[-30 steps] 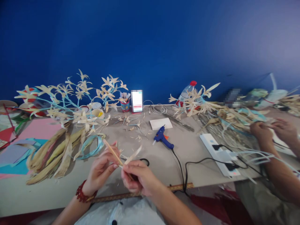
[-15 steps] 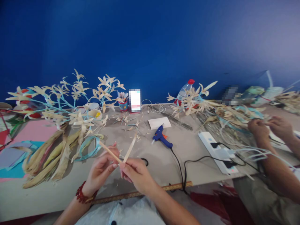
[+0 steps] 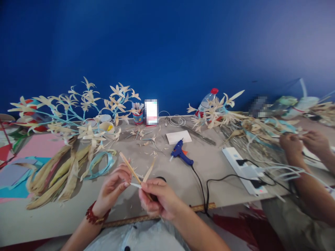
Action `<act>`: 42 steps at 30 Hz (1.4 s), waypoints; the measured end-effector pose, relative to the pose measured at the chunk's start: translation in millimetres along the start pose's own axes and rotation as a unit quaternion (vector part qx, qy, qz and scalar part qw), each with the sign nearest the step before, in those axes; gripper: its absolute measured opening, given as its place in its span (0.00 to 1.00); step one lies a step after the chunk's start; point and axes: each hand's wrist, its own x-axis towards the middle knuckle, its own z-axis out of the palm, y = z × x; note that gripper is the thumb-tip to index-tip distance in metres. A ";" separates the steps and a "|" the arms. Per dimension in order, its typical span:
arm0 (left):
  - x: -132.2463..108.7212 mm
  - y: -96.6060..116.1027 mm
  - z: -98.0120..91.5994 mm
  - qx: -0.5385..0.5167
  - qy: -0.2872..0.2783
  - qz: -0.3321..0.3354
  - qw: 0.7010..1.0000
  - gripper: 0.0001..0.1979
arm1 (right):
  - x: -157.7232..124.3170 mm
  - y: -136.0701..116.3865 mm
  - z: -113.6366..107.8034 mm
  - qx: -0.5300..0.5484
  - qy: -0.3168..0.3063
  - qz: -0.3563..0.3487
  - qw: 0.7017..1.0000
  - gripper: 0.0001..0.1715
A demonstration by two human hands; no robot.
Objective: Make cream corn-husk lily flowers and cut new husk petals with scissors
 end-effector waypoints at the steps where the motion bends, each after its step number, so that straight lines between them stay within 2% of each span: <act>1: 0.1 -0.7 0.5 -0.007 0.003 -0.003 1.000 0.06 | -0.8 -0.9 -0.7 0.010 -0.016 0.009 1.000 0.22; 4: 0.5 -0.6 0.1 -0.020 -0.006 -0.014 1.000 0.07 | -1.5 -1.6 -3.3 0.001 -0.014 -0.003 1.000 0.24; 6: 1.5 2.7 -1.2 -0.030 -0.029 -0.024 0.999 0.07 | -1.0 -0.9 -4.1 -0.040 0.030 -0.035 0.998 0.25; 10: 7.9 16.8 -0.3 -0.017 -0.049 -0.011 0.999 0.15 | 0.9 1.7 -3.0 -0.143 0.109 -0.084 0.980 0.28; 13: 13.6 25.6 3.6 0.054 -0.052 0.011 0.997 0.05 | 2.6 3.7 -2.9 -0.189 0.116 -0.094 0.971 0.29; 14: 14.6 26.7 4.8 0.070 -0.055 0.014 0.996 0.03 | 3.1 4.2 -3.3 -0.195 0.111 -0.089 0.970 0.28; 16: 14.7 26.2 6.3 0.079 -0.061 0.017 0.995 0.05 | 3.4 4.7 -3.9 -0.184 0.093 -0.064 0.977 0.28; 20: 11.1 20.2 5.4 0.053 -0.051 0.014 0.997 0.06 | 1.8 1.5 -3.2 -0.084 0.029 -0.021 0.996 0.25; 25: 8.0 12.3 -1.2 0.025 -0.026 0.005 0.999 0.04 | -4.9 -3.2 -8.0 0.004 -0.054 0.015 0.998 0.23; 27: 6.5 7.6 -3.4 0.004 -0.026 -0.004 1.000 0.04 | -9.7 -3.0 -15.8 0.020 -0.090 0.015 0.996 0.24; 29: 3.7 2.2 -3.8 -0.045 -0.018 -0.022 0.999 0.05 | -17.1 -4.0 -26.5 0.015 -0.110 -0.020 0.994 0.28; 30: 1.9 -0.2 -3.3 -0.081 -0.007 -0.039 0.996 0.05 | -21.9 -5.8 -32.5 0.000 -0.101 -0.053 0.993 0.29; 31: -0.1 -2.1 -2.4 -0.121 0.009 -0.062 0.991 0.06 | -27.5 -8.6 -38.8 -0.033 -0.067 -0.091 0.993 0.30; 33: -4.0 -3.9 0.0 -0.201 0.041 -0.115 0.972 0.05 | -40.2 -16.8 -51.8 -0.141 0.060 -0.149 0.977 0.29; 34: -5.7 -3.7 1.2 -0.232 0.053 -0.141 0.961 0.05 | -47.2 -21.5 -58.4 -0.234 0.145 -0.154 0.949 0.28; 35: -7.2 -3.1 2.4 -0.256 0.062 -0.162 0.951 0.05 | -54.1 -25.9 -65.3 -0.340 0.221 -0.147 0.902 0.25; 36: -8.4 -2.2 3.4 -0.275 0.070 -0.177 0.943 0.05 | -61.0 -29.6 -72.4 -0.445 0.273 -0.141 0.841 0.22; 39: -10.3 0.9 6.1 -0.305 0.099 -0.214 0.923 0.05 | -77.8 -35.1 -93.2 -0.671 0.340 -0.115 0.648 0.18; 41: -10.0 2.6 8.8 -0.314 0.119 -0.246 0.909 0.05 | -82.5 -34.3 -101.5 -0.747 0.374 -0.135 0.532 0.17; 42: -9.3 3.4 10.8 -0.320 0.128 -0.262 0.901 0.04 | -81.7 -32.8 -101.9 -0.767 0.388 -0.158 0.486 0.16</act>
